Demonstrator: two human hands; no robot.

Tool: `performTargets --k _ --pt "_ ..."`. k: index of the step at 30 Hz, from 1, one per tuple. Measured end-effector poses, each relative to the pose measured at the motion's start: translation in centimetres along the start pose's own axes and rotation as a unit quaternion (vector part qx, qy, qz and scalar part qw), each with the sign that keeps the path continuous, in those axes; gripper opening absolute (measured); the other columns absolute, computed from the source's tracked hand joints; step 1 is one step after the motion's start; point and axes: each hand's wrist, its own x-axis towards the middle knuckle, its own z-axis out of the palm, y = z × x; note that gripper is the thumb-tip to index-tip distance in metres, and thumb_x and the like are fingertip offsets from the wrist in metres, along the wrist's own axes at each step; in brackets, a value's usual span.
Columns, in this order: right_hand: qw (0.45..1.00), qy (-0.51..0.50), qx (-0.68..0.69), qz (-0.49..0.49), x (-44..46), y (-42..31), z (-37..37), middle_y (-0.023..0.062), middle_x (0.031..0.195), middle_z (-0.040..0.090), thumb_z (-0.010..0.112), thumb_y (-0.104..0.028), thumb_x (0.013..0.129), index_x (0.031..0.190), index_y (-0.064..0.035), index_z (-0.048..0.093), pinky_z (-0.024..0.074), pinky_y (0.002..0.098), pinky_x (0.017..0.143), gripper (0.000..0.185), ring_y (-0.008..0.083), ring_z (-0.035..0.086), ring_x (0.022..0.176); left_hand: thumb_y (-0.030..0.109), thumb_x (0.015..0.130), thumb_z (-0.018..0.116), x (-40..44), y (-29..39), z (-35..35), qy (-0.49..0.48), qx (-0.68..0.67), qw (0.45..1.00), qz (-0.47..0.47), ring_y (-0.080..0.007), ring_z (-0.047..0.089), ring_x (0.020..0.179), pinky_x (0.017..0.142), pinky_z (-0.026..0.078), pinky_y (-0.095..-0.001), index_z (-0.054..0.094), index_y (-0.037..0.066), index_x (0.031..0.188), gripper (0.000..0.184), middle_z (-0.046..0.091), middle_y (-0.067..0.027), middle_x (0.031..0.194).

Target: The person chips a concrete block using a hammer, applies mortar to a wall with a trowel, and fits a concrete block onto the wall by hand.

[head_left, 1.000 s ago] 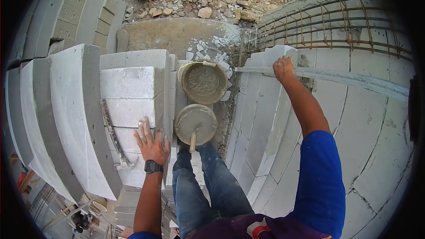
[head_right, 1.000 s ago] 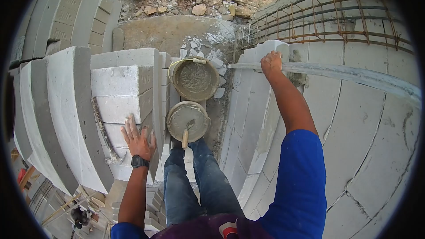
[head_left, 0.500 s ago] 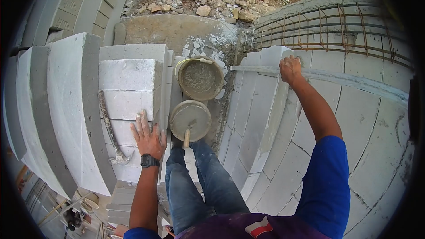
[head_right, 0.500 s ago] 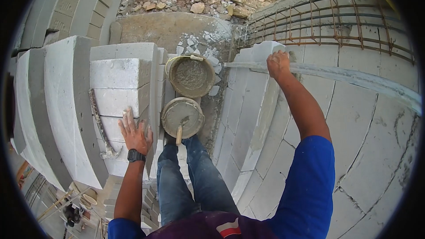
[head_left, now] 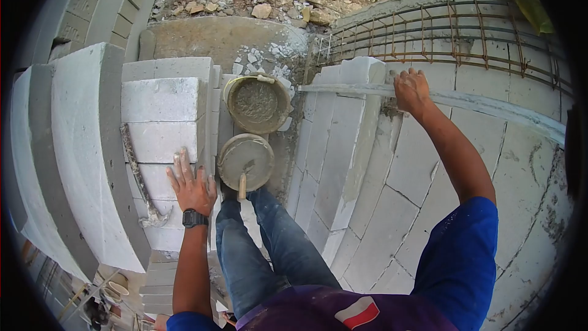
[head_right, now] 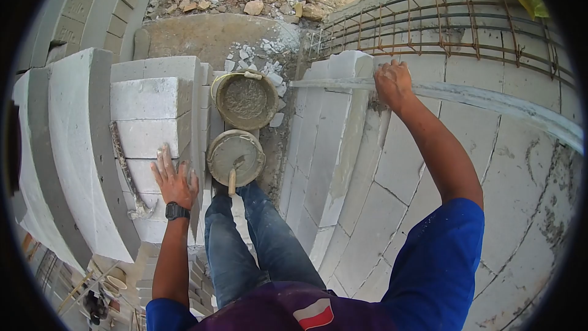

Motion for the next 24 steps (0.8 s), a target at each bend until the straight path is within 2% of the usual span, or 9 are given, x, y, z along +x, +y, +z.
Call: performTargets --k 9,12,14,15,17,18,19,21,24 --pt "1.000 -0.008 -0.011 0.005 -3.2 3.1 -4.1 0.0085 0.100 0.073 0.065 -0.016 0.084 0.099 -0.0107 0.073 0.0480 0.0413 0.090 0.018 0.0263 0.064 0.107 0.026 0.081 0.073 -0.1 -0.1 0.0 -0.014 -0.018 1.000 -0.008 -0.0402 0.021 0.156 0.127 0.010 -0.0591 0.074 0.011 0.112 0.034 0.023 -0.0202 0.169" --pt "0.999 -0.031 0.006 0.017 -2.8 3.2 -3.1 0.0121 0.108 0.069 0.080 -0.016 0.069 0.106 -0.0070 0.072 0.0490 0.0436 0.094 0.038 0.0298 0.063 0.110 0.026 0.082 0.072 0.1 -0.1 -0.2 -0.010 -0.028 1.000 0.000 -0.0398 0.021 0.156 0.126 0.010 -0.0613 0.073 0.011 0.113 0.035 0.024 -0.0198 0.169" --pt "0.999 0.014 0.040 0.028 -3.4 1.9 -5.2 0.0131 0.115 0.067 0.076 -0.019 0.077 0.113 -0.0062 0.070 0.0481 0.0466 0.095 0.038 0.0311 0.062 0.111 0.027 0.083 0.072 0.0 -0.1 -0.3 -0.001 -0.011 1.000 0.009 -0.0407 0.021 0.155 0.127 0.009 -0.0604 0.074 0.012 0.114 0.035 0.022 -0.0208 0.169" --pt "0.997 0.046 0.061 0.025 -3.5 0.5 -6.8 0.0136 0.118 0.066 0.075 -0.020 0.081 0.116 -0.0058 0.069 0.0476 0.0481 0.095 0.038 0.0318 0.062 0.112 0.028 0.083 0.072 0.1 -0.1 -0.2 -0.003 -0.015 1.000 0.008 -0.0409 0.021 0.155 0.126 0.009 -0.0624 0.073 0.011 0.114 0.035 0.023 -0.0207 0.169" --pt "0.969 0.138 0.207 0.014 -3.5 -4.3 -9.9 0.0170 0.128 0.061 0.079 -0.027 0.081 0.125 -0.0037 0.065 0.0473 0.0477 0.099 0.052 0.0349 0.059 0.118 0.029 0.085 0.070 0.1 -0.3 -0.6 -0.001 -0.021 1.000 0.016 -0.0402 0.023 0.155 0.125 0.011 -0.0639 0.072 0.009 0.114 0.035 0.025 -0.0201 0.168" --pt "0.947 0.128 0.293 0.015 -3.2 -7.3 -9.9 0.0187 0.126 0.064 0.079 -0.034 0.084 0.129 -0.0033 0.064 0.0480 0.0454 0.100 0.056 0.0369 0.060 0.118 0.030 0.086 0.069 0.0 -0.5 -0.4 -0.006 -0.032 0.999 0.015 -0.0394 0.023 0.155 0.125 0.011 -0.0643 0.073 0.009 0.112 0.034 0.025 -0.0197 0.168" --pt "0.929 0.150 0.339 -0.009 -3.1 -10.7 -9.0 0.0200 0.119 0.069 0.077 -0.035 0.086 0.125 -0.0025 0.066 0.0513 0.0466 0.095 0.052 0.0381 0.066 0.110 0.030 0.086 0.069 0.0 -0.5 -0.4 0.018 -0.031 0.999 0.018 -0.0389 0.023 0.155 0.124 0.013 -0.0646 0.073 0.009 0.110 0.031 0.025 -0.0194 0.168" --pt "0.893 -0.013 0.441 -0.087 -3.4 -16.8 -12.8 0.0204 0.108 0.072 0.075 -0.035 0.090 0.120 -0.0009 0.068 0.0542 0.0476 0.088 0.046 0.0391 0.069 0.099 0.030 0.087 0.070 0.1 -0.6 -1.0 0.004 -0.051 0.999 0.016 -0.0388 0.024 0.155 0.124 0.016 -0.0652 0.073 0.011 0.106 0.027 0.027 -0.0193 0.167" --pt "0.812 0.115 0.536 -0.198 -1.4 -24.9 -15.8 0.0193 0.104 0.073 0.075 -0.035 0.090 0.118 0.0004 0.069 0.0557 0.0459 0.085 0.045 0.0384 0.070 0.096 0.031 0.087 0.070 0.0 -0.8 -0.9 0.014 -0.071 0.997 0.021 -0.0380 0.025 0.155 0.123 0.016 -0.0651 0.073 0.009 0.106 0.029 0.028 -0.0189 0.167"
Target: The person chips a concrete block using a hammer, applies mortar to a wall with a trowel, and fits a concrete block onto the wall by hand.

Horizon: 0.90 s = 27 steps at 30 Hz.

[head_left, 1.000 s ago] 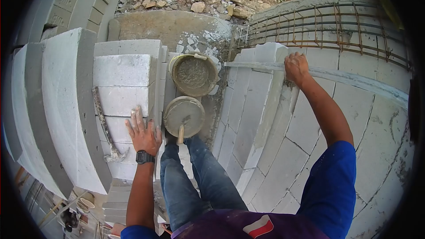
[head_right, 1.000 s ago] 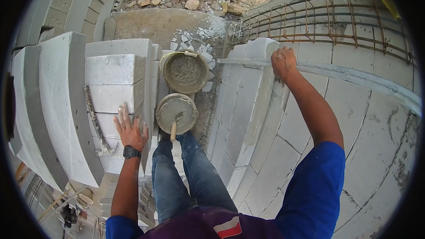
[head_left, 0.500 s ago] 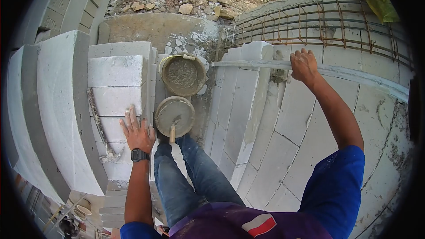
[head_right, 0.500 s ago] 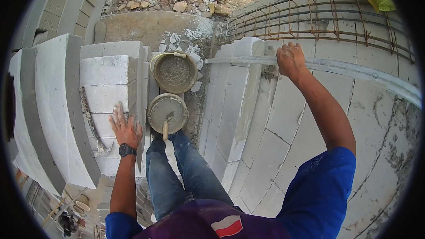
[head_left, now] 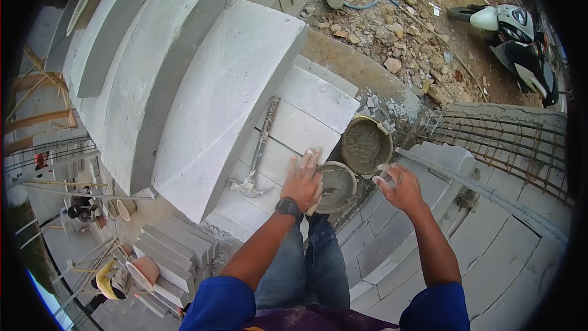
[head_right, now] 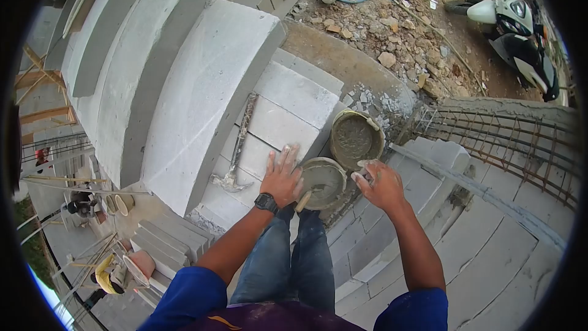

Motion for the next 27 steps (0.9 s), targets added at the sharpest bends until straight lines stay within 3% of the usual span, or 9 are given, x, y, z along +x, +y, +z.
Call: performTargets --k 7,10,12,14,16,18,19,24,27 --pt "0.912 0.279 0.298 -0.038 22.8 -14.0 1.6 0.0206 0.107 0.067 0.075 -0.029 0.091 0.110 0.0011 0.065 0.0527 0.0449 0.087 0.037 0.0348 0.065 0.100 0.046 0.086 0.071 -0.3 -0.3 -1.7 -0.021 -0.047 0.999 0.011 -0.0347 0.021 0.157 0.125 0.013 -0.0624 0.073 0.010 0.114 0.045 0.022 -0.0190 0.169" --pt "0.875 0.425 -0.003 -0.230 24.4 -18.9 2.5 0.0174 0.102 0.065 0.074 -0.022 0.088 0.104 -0.0002 0.065 0.0523 0.0469 0.084 0.028 0.0338 0.064 0.095 0.042 0.086 0.073 -0.8 -0.7 -2.3 0.027 -0.136 0.990 0.013 -0.0326 0.025 0.155 0.126 0.015 -0.0583 0.072 0.011 0.121 0.046 0.030 -0.0189 0.166" --pt "0.837 0.383 0.019 -0.390 19.8 -22.1 5.3 0.0143 0.103 0.065 0.071 -0.015 0.084 0.102 -0.0031 0.066 0.0520 0.0467 0.084 0.023 0.0330 0.063 0.095 0.032 0.085 0.075 -2.8 -1.8 -1.5 0.095 -0.197 0.975 0.045 -0.0332 0.042 0.145 0.121 0.030 -0.0537 0.072 0.010 0.120 0.041 0.047 -0.0190 0.152" --pt "0.901 0.061 -0.054 -0.426 14.8 -22.5 8.0 0.0105 0.119 0.066 0.067 -0.017 0.086 0.120 -0.0101 0.070 0.0463 0.0463 0.106 0.035 0.0306 0.059 0.118 0.020 0.083 0.077 -6.7 -2.3 -2.3 0.161 -0.274 0.948 0.021 -0.0332 0.059 0.125 0.107 0.047 -0.0467 0.073 0.008 0.116 0.035 0.064 -0.0172 0.130" --pt "0.879 0.003 -0.143 -0.456 12.1 -20.8 11.5 0.0119 0.129 0.062 0.069 -0.032 0.090 0.133 -0.0141 0.065 0.0314 0.0536 0.120 0.047 0.0314 0.053 0.131 0.007 0.079 0.078 -12.6 -2.4 -6.9 0.262 -0.300 0.916 -0.052 -0.0321 0.073 0.090 0.080 0.059 -0.0392 0.074 0.003 0.109 0.030 0.075 -0.0136 0.097" --pt "0.881 0.005 -0.199 -0.428 11.4 -20.8 12.1 0.0120 0.135 0.060 0.068 -0.036 0.092 0.133 -0.0146 0.066 0.0253 0.0534 0.123 0.047 0.0317 0.049 0.135 0.004 0.078 0.078 -18.8 -4.5 -8.6 0.314 -0.260 0.897 -0.174 -0.0315 0.070 0.082 0.074 0.056 -0.0392 0.072 0.001 0.106 0.028 0.072 -0.0166 0.094" --pt "0.881 0.008 -0.225 -0.417 11.4 -21.0 12.2 0.0121 0.138 0.058 0.068 -0.039 0.092 0.133 -0.0148 0.067 0.0223 0.0533 0.125 0.047 0.0318 0.048 0.137 0.004 0.084 0.076 -21.7 -6.0 -9.1 0.343 -0.211 0.882 -0.246 -0.0275 0.069 0.090 0.080 0.055 -0.0374 0.068 0.000 0.113 0.030 0.070 -0.0149 0.101" --pt "0.883 -0.068 -0.304 -0.353 11.2 -22.8 9.5 0.0161 0.136 0.059 0.068 -0.039 0.093 0.124 -0.0129 0.071 0.0266 0.0530 0.122 0.040 0.0333 0.049 0.134 0.028 0.101 0.065 -26.7 -15.1 -6.9 0.510 -0.378 0.558 -0.535 -0.0185 0.062 0.103 0.090 0.051 -0.0368 0.058 0.004 0.130 0.039 0.059 -0.0073 0.124" --pt "0.884 -0.110 -0.342 -0.298 10.9 -21.2 7.6 0.0157 0.128 0.063 0.070 -0.040 0.091 0.113 -0.0109 0.074 0.0325 0.0541 0.117 0.037 0.0331 0.053 0.130 0.041 0.105 0.058 -24.8 -18.1 -7.4 0.436 -0.604 0.508 -0.432 -0.0200 0.058 0.123 0.102 0.048 -0.0377 0.051 0.004 0.139 0.051 0.058 -0.0085 0.136"
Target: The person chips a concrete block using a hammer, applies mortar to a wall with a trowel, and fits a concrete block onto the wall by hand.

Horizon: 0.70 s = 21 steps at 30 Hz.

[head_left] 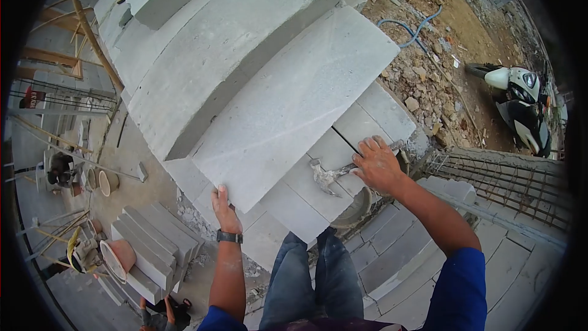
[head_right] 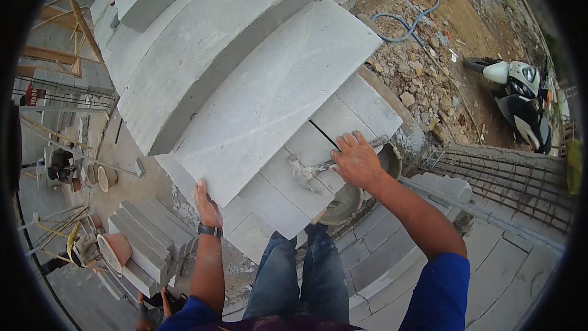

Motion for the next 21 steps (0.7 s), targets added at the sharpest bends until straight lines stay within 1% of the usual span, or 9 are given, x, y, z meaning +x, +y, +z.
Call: performTargets --k 3,5,6,8,10,16,17,20,21 --pt "0.984 -0.096 -0.046 0.142 -1.0 4.4 -0.2 0.0152 0.116 0.069 0.072 -0.044 0.090 0.106 -0.0080 0.075 0.0406 0.0525 0.109 0.040 0.0341 0.059 0.122 0.043 0.104 0.060 0.8 0.0 1.7 -0.040 -0.126 0.987 -0.093 -0.0215 0.057 0.128 0.109 0.046 -0.0381 0.050 0.003 0.143 0.057 0.057 -0.0100 0.142" --pt "0.932 0.094 0.161 0.311 1.3 8.3 -3.3 0.0151 0.111 0.070 0.073 -0.045 0.090 0.107 -0.0059 0.074 0.0427 0.0486 0.108 0.042 0.0352 0.061 0.118 0.044 0.103 0.061 0.7 -0.1 1.7 -0.041 -0.120 0.989 -0.082 -0.0228 0.057 0.129 0.110 0.046 -0.0385 0.048 0.002 0.146 0.062 0.057 -0.0105 0.143" --pt "0.855 0.169 0.349 0.344 3.4 12.4 -3.0 0.0214 0.131 0.065 0.069 -0.053 0.093 0.128 -0.0004 0.067 0.0393 0.0425 0.113 0.063 0.0385 0.055 0.131 0.045 0.103 0.062 0.8 -0.2 1.7 -0.045 -0.116 0.989 -0.074 -0.0234 0.058 0.130 0.111 0.046 -0.0388 0.048 0.001 0.147 0.064 0.057 -0.0108 0.144" --pt "0.772 0.344 0.367 0.389 8.3 17.9 -0.7 0.0286 0.150 0.051 0.064 -0.065 0.092 0.147 0.0058 0.050 0.0327 0.0403 0.120 0.091 0.0404 0.043 0.145 0.045 0.102 0.063 0.8 -0.6 1.7 -0.026 -0.108 0.991 -0.074 -0.0237 0.059 0.128 0.111 0.046 -0.0389 0.049 0.001 0.146 0.064 0.059 -0.0105 0.142" --pt "0.662 0.349 0.562 0.352 11.6 18.2 -2.5 0.0321 0.160 0.035 0.055 -0.078 0.089 0.155 0.0091 0.035 0.0270 0.0398 0.123 0.111 0.0400 0.031 0.153 0.044 0.102 0.064 0.8 -0.3 1.8 -0.015 -0.110 0.992 -0.067 -0.0240 0.060 0.127 0.110 0.047 -0.0393 0.050 0.001 0.145 0.063 0.060 -0.0103 0.141" --pt "0.710 0.362 0.486 0.359 11.4 18.2 -4.4 0.0298 0.141 0.057 0.051 -0.076 0.093 0.135 0.0089 0.060 0.0326 0.0412 0.115 0.095 0.0372 0.051 0.134 0.049 0.099 0.064 -0.8 2.4 1.6 -0.052 -0.151 0.983 -0.087 -0.0255 0.062 0.123 0.103 0.051 -0.0416 0.051 0.007 0.145 0.064 0.061 -0.0087 0.140" --pt "0.720 0.395 0.433 0.371 11.0 18.6 -4.5 0.0290 0.128 0.065 0.051 -0.075 0.094 0.121 0.0081 0.068 0.0363 0.0417 0.111 0.089 0.0367 0.057 0.124 0.054 0.099 0.060 -1.8 4.1 1.3 -0.071 -0.150 0.979 -0.115 -0.0255 0.063 0.122 0.102 0.051 -0.0416 0.051 0.009 0.146 0.066 0.062 -0.0080 0.139" --pt "0.792 0.311 0.366 0.377 7.2 15.6 -12.4 0.0267 0.116 0.068 0.052 -0.074 0.094 0.113 0.0084 0.070 0.0394 0.0422 0.107 0.087 0.0367 0.060 0.115 0.069 0.099 0.048 -6.0 10.3 -0.8 -0.100 -0.138 0.963 -0.211 -0.0263 0.064 0.121 0.098 0.053 -0.0425 0.050 0.013 0.148 0.075 0.064 -0.0059 0.137" --pt "0.821 0.318 0.306 0.361 7.0 13.8 -15.0 0.0325 0.128 0.062 0.049 -0.079 0.091 0.125 0.0071 0.066 0.0413 0.0517 0.108 0.094 0.0439 0.057 0.124 0.074 0.098 0.043 -6.2 11.9 -1.0 -0.116 -0.137 0.954 -0.240 -0.0269 0.064 0.120 0.097 0.053 -0.0434 0.050 0.015 0.149 0.079 0.064 -0.0051 0.136"
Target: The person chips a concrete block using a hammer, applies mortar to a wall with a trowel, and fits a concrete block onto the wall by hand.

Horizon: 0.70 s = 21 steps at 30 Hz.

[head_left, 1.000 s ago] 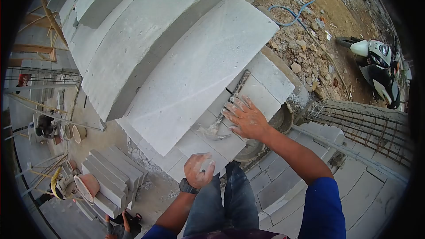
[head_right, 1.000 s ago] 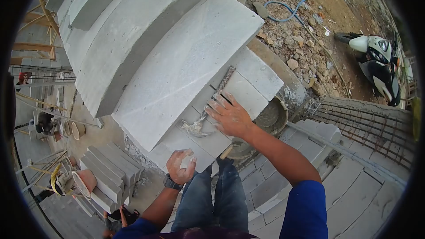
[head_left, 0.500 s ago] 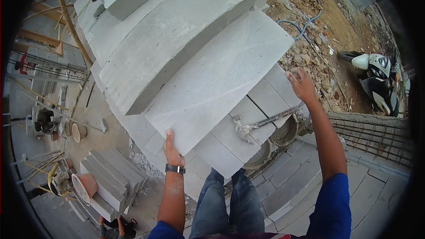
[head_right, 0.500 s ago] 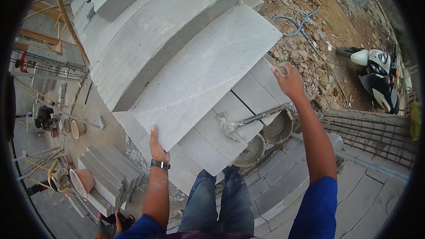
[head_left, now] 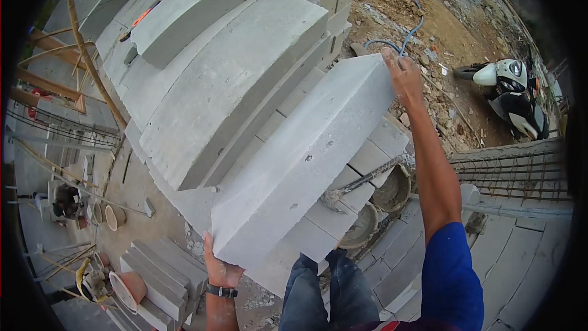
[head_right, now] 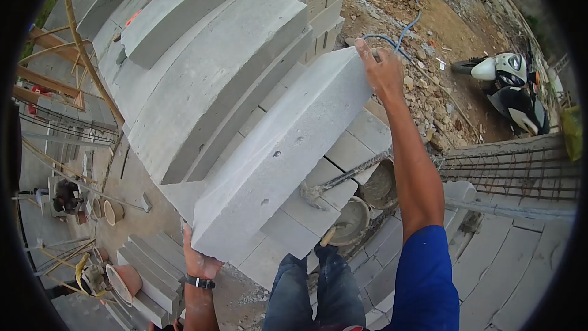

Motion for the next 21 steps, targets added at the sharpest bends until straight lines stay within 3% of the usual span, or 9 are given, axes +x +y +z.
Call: performTargets --k 3,5,8,11,15,17,18,20,21 --pt "0.977 0.112 -0.172 -0.055 0.2 -2.4 3.0 0.0290 0.143 0.053 0.047 -0.075 0.095 0.134 0.0024 0.062 0.0392 0.0534 0.112 0.088 0.0425 0.049 0.134 0.092 0.087 0.034 -0.1 2.3 -2.7 0.008 0.050 0.996 -0.070 -0.0372 0.046 0.138 0.104 0.044 -0.0618 0.034 0.015 0.159 0.105 0.044 -0.0137 0.155" --pt "0.982 0.008 -0.187 -0.008 -0.1 -5.2 3.1 0.0259 0.156 0.041 0.043 -0.069 0.099 0.149 -0.0017 0.051 0.0323 0.0542 0.119 0.084 0.0432 0.038 0.145 0.095 0.083 0.035 0.3 4.1 -1.2 0.066 0.063 0.991 -0.101 -0.0415 0.029 0.150 0.111 0.031 -0.0727 0.022 0.015 0.164 0.115 0.027 -0.0181 0.167" --pt "0.977 0.057 -0.175 -0.111 0.3 -5.2 7.0 0.0268 0.161 0.035 0.040 -0.063 0.102 0.156 -0.0011 0.040 0.0182 0.0541 0.125 0.082 0.0440 0.027 0.152 0.098 0.079 0.037 2.3 4.6 -0.8 0.099 0.084 0.991 0.044 -0.0404 0.003 0.158 0.116 0.007 -0.0762 0.007 0.019 0.167 0.122 0.003 -0.0195 0.172" --pt "0.963 0.044 -0.230 -0.132 -1.2 -8.4 7.6 0.0269 0.163 0.032 0.041 -0.060 0.103 0.156 0.0036 0.037 0.0094 0.0545 0.127 0.083 0.0428 0.021 0.155 0.096 0.080 0.039 3.9 4.0 -1.3 0.119 0.092 0.986 0.078 -0.0406 -0.002 0.159 0.117 -0.004 -0.0746 0.001 0.020 0.167 0.121 0.001 -0.0165 0.173" --pt "0.933 -0.060 -0.108 -0.338 -17.0 -15.5 11.6 0.0272 0.163 0.033 0.050 -0.054 0.100 0.154 0.0055 0.041 0.0086 0.0538 0.128 0.081 0.0389 0.022 0.156 0.089 0.088 0.041 3.0 1.5 -0.7 0.115 0.047 0.984 0.130 -0.0367 0.018 0.155 0.120 0.012 -0.0675 0.020 0.017 0.163 0.107 0.023 -0.0128 0.168" --pt "0.851 -0.212 0.024 -0.480 -28.3 -18.8 14.8 0.0230 0.160 0.041 0.055 -0.049 0.099 0.151 0.0000 0.049 0.0123 0.0554 0.127 0.071 0.0370 0.025 0.155 0.084 0.092 0.042 3.6 2.0 -2.4 0.006 -0.056 0.989 0.139 -0.0335 0.032 0.149 0.120 0.024 -0.0611 0.032 0.018 0.159 0.094 0.036 -0.0103 0.163" --pt "0.779 -0.306 0.080 -0.542 -32.6 -19.7 16.5 0.0185 0.160 0.042 0.053 -0.047 0.101 0.150 -0.0072 0.053 0.0100 0.0565 0.128 0.062 0.0335 0.026 0.155 0.080 0.096 0.038 3.7 2.4 -3.7 -0.004 -0.147 0.985 0.095 -0.0287 0.048 0.137 0.113 0.041 -0.0523 0.043 0.014 0.151 0.087 0.051 -0.0115 0.150" --pt "0.708 -0.374 0.234 -0.551 -36.3 -21.3 16.9 0.0180 0.161 0.042 0.052 -0.044 0.103 0.147 -0.0125 0.057 0.0088 0.0580 0.128 0.055 0.0331 0.028 0.155 0.080 0.097 0.037 4.3 3.0 -5.4 -0.001 -0.089 0.989 0.122 -0.0297 0.050 0.136 0.109 0.045 -0.0519 0.043 0.012 0.151 0.087 0.052 -0.0135 0.148" --pt "0.734 -0.350 0.242 -0.529 -35.2 -20.5 16.8 0.0177 0.160 0.042 0.053 -0.044 0.103 0.146 -0.0132 0.057 0.0086 0.0592 0.128 0.054 0.0336 0.030 0.154 0.081 0.096 0.037 4.7 3.2 -5.9 -0.006 -0.071 0.993 0.098 -0.0350 0.050 0.135 0.108 0.046 -0.0551 0.042 0.010 0.152 0.090 0.051 -0.0177 0.148"
